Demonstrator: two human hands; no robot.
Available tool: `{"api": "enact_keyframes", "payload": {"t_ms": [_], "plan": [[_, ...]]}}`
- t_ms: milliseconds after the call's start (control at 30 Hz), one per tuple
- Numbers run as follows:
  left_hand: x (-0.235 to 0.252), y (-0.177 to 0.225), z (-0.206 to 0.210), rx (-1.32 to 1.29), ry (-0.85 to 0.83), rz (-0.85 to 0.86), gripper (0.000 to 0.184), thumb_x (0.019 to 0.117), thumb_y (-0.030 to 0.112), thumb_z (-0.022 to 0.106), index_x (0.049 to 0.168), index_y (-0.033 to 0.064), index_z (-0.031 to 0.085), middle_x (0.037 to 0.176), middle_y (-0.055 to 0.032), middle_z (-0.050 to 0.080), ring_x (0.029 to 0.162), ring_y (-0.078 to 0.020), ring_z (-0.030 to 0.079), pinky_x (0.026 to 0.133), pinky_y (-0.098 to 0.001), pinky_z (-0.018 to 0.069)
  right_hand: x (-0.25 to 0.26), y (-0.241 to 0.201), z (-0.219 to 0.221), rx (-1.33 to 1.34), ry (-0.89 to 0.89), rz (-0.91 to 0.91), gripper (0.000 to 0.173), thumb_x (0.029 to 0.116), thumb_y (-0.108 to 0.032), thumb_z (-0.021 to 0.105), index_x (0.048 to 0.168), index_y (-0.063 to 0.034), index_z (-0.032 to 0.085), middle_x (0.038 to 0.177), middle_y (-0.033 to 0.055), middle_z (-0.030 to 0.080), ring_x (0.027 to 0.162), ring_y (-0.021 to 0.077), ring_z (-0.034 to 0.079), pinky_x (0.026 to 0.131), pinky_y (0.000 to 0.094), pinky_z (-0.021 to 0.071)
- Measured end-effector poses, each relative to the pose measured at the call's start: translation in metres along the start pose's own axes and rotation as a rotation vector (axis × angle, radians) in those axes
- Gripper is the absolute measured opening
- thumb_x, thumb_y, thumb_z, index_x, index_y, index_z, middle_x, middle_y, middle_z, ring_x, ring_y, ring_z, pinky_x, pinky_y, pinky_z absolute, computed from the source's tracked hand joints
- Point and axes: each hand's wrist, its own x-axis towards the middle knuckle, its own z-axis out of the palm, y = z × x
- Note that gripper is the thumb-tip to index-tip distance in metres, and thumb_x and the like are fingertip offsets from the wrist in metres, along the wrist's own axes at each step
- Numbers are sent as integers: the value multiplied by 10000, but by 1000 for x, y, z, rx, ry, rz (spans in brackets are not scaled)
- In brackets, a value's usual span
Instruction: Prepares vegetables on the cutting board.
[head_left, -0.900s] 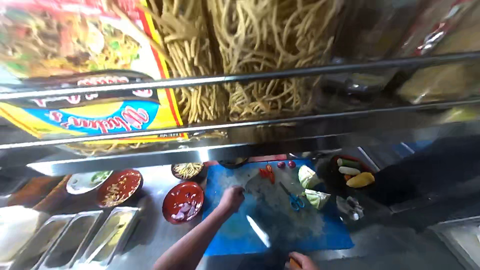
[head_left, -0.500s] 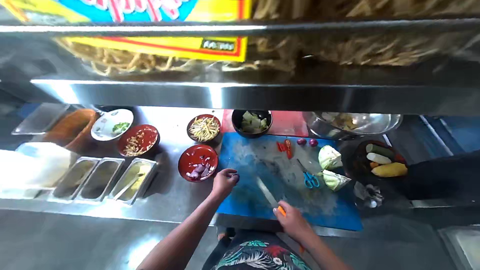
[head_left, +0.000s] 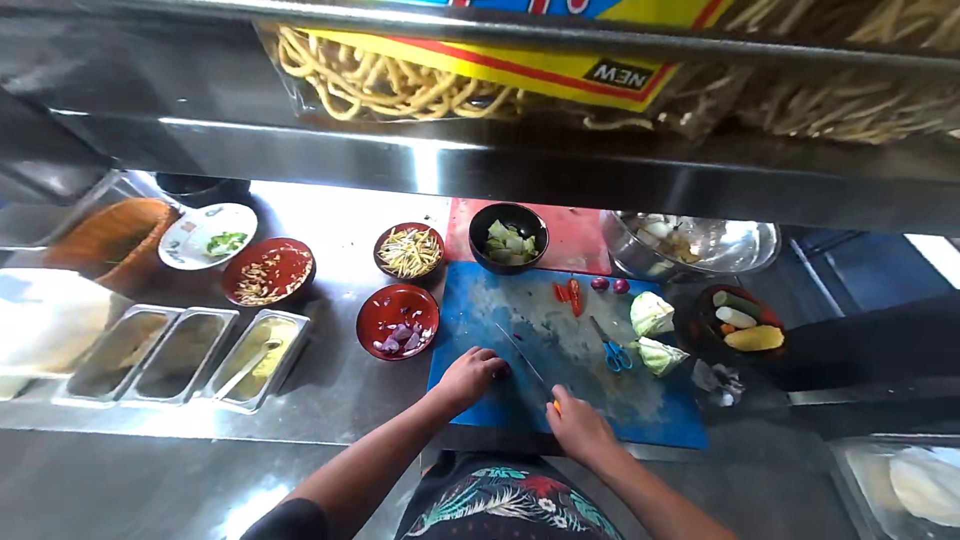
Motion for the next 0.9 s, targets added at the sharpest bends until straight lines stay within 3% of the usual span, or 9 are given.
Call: {"api": "enact_keyframes", "payload": {"t_ms": [133,233,400,467,633,767,900], "plan": [[6,-2,-3,83,-101,144,302,1053,58,477,1228,63,723,1329,-114,670,1278,-269,605,1115,-415,469,2,-35,-27,-92,-73,-4,387,1096,-278,362,1405,-76,479,1203,216,672,1136,387,675,926,578,545],[10,-5,-7,118,-122,205,278,1044,38,489,1170,50,736,1258,-102,703,1230,-257,634,1088,-405,489,-4,-63,-39,-160,-66,4,382,1084,-244,370,1412,-90,488,1199,205,681,1133,384,678,913,573,548],[16,-11,-11,145,-120,320,208,1013,-7,534,1036,4,740,1166,-114,726,1163,-257,666,1055,-398,512,13,-66,0,-189,-8,56,391,1082,-235,376,1432,-81,457,1199,208,689,1107,403,694,878,585,566],[16,-10,-13,134,-117,328,209,1004,-24,535,1017,-5,742,1171,-114,729,1163,-259,669,1049,-402,517,27,-67,9,-171,33,53,404,1076,-260,397,1433,-87,470,1187,203,700,1099,397,701,874,583,568],[16,-9,-15,142,-168,284,237,1027,4,497,1067,-1,731,1155,-133,719,1159,-282,660,1045,-414,511,23,-88,-26,-175,-45,35,361,1069,-228,403,1386,-80,491,1246,188,674,1177,368,667,928,577,545],[14,-10,-12,164,-168,271,252,1033,-10,463,1078,-19,711,1222,-136,704,1215,-284,641,1070,-412,500,27,-78,9,-142,48,74,415,1065,-269,421,1435,-87,465,1182,194,704,1097,384,705,871,577,573],[5,-9,-5,151,-104,272,230,1009,-29,508,1073,-10,729,1226,-123,713,1206,-277,651,1051,-413,520,31,-86,-10,-147,-1,19,359,1084,-267,400,1371,-81,508,1217,189,686,1140,375,681,916,577,550]]}}
